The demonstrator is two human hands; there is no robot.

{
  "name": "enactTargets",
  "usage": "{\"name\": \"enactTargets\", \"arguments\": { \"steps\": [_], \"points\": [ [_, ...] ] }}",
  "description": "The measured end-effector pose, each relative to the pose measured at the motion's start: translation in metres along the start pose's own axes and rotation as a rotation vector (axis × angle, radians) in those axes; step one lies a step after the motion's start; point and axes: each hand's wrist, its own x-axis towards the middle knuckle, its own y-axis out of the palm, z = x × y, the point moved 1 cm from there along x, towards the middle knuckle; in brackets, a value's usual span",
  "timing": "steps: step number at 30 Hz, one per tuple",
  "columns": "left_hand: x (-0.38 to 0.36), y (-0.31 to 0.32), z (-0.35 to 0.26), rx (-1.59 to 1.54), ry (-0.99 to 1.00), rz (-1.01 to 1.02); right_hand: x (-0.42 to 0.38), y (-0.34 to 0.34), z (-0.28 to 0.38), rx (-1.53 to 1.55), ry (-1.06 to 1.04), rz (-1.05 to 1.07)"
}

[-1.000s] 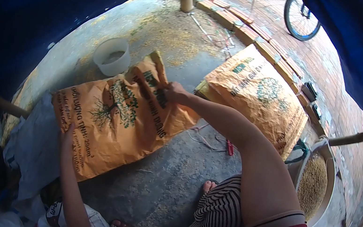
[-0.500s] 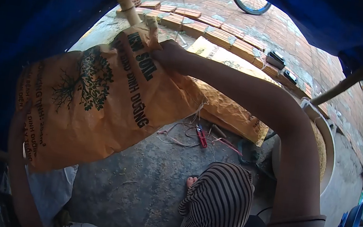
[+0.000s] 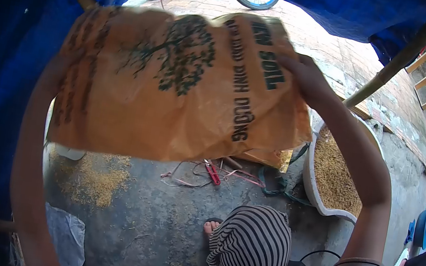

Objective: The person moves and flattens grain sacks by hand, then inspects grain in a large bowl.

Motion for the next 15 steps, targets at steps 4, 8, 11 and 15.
{"name": "enactTargets", "arguments": {
  "steps": [4, 8, 11, 15],
  "points": [
    [0.069, 0.063, 0.007, 0.576, 0.332, -0.249, -0.016, -0.057, -0.045, -0.084, 0.094, -0.149],
    [0.080, 0.079, 0.038, 0.968, 0.485, -0.428, -0.023, -0.081, -0.080, -0.701, 0.111, -0.283],
    [0.032, 0.089, 0.041, 1.269, 0.394, -0.513, -0.005, -0.070, -0.083, -0.597, 0.225, -0.111],
    [0.026, 0.040, 0.085, 1.347, 0.236, -0.510, 0.029, -0.003, -0.055, -0.570, 0.007, 0.151]
  ]
}}
